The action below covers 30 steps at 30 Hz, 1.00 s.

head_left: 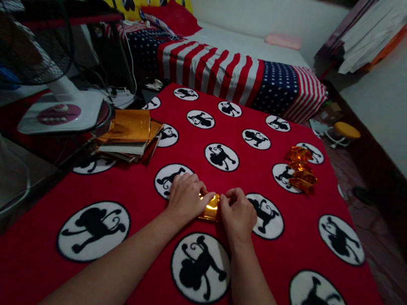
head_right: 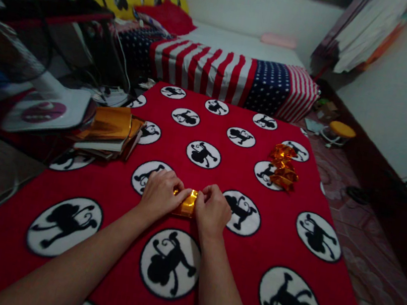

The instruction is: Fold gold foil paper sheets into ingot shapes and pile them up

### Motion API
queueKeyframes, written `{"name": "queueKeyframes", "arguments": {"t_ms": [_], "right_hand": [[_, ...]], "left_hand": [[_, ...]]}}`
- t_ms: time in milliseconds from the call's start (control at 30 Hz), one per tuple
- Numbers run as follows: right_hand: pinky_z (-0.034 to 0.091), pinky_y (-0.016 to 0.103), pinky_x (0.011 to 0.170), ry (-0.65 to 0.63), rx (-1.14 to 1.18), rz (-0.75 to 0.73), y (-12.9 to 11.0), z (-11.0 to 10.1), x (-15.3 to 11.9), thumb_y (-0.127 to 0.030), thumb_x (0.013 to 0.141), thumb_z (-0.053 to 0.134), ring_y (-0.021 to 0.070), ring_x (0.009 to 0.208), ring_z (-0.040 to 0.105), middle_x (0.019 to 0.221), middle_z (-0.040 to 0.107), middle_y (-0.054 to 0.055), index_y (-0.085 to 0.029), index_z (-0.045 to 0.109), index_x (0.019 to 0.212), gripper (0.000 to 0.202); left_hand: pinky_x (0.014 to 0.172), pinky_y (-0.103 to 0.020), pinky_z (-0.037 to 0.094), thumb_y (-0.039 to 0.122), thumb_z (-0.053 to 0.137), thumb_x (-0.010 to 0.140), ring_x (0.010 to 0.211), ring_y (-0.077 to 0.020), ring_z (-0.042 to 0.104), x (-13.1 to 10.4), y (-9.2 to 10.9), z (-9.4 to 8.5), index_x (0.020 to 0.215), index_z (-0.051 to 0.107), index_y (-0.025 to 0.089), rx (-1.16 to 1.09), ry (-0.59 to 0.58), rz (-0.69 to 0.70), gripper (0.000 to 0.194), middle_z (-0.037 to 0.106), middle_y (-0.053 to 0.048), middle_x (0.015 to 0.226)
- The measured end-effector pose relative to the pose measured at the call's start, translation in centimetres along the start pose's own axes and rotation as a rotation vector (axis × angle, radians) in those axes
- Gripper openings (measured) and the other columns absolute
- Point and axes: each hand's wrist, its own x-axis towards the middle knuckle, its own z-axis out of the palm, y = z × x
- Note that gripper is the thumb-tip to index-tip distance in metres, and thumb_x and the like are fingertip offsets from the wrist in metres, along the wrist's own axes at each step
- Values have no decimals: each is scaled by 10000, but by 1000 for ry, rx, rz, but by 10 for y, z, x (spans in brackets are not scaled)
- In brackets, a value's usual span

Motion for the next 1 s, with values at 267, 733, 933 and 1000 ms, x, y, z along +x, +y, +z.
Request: {"name": "queueKeyframes", "arguments": {"t_ms": [267,733,933,1000], "right_hand": [[245,253,559,18,25,6,0,0,0,-301,780,590,147,612,555,678,662,-26,-237,636,781,79],[237,250,554,5,15,5,-1,-2,-1,-304,792,582,139,612,542,684,655,-32,-241,641,795,86],[239,247,558,13,-35,-38,-3,-2,-2,-282,808,560,129,632,534,710,645,-31,-229,620,785,83],[253,250,565,27,-68,-87,-5,-3,-3,-264,815,555,132,663,549,740,643,-24,-219,604,768,82]], "left_hand": [[807,-423,353,456,671,784,865,-259,547,0,3,7,657,663,205,18,27,-29,282,636,-75,780],[759,-363,333,371,650,823,910,-231,563,-1,-16,-4,743,697,235,-58,-78,-61,164,669,-35,869],[756,-355,327,384,646,819,922,-217,556,-1,-16,-5,758,703,252,-54,-96,-76,156,660,-18,861],[760,-357,325,397,645,818,925,-218,553,-1,-15,-6,757,703,251,-51,-96,-74,169,658,-21,857]]}}
